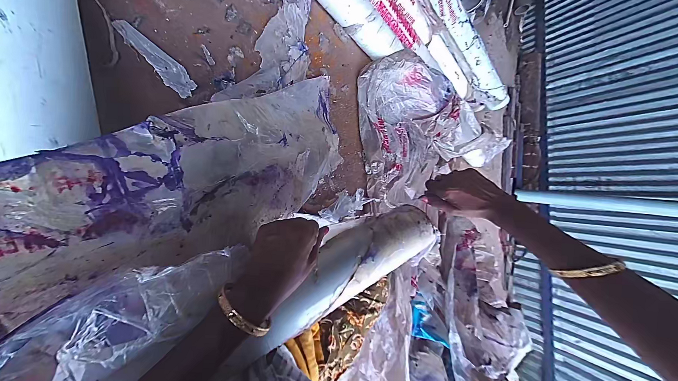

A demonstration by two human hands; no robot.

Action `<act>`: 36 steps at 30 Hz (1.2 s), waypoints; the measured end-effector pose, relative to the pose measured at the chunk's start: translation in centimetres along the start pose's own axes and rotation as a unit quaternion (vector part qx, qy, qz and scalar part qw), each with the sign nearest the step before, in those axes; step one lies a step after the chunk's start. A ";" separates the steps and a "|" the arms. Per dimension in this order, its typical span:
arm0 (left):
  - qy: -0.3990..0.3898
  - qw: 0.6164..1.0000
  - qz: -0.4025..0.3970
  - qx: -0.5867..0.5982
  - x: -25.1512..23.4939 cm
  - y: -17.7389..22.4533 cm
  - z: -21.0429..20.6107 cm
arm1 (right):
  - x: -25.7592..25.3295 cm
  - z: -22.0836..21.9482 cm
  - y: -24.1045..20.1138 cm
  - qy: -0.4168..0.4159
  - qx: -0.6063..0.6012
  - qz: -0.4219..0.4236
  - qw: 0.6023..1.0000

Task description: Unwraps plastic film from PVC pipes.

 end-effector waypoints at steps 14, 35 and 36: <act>-0.010 1.000 -0.001 -0.001 0.3 0.3 0.0 | 1.0 0.6 0.0 -0.015 -0.012 -0.031 0.999; -0.033 0.999 -0.018 -0.002 0.7 0.9 0.1 | -1.4 -0.4 -8.8 0.023 -0.061 -0.003 0.998; -0.039 0.999 -0.019 -0.003 0.7 0.9 0.1 | -0.5 -0.5 -7.0 -0.009 -0.044 -0.045 0.998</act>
Point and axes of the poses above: each hand's wrist, its own x-axis away from the middle knuckle, its own z-axis out of the back of the hand, y = z × x, the point moved 8 cm from there along -x, towards the middle knuckle, and after that the axes turned 12 degrees about -x, right-handed, at the moved point
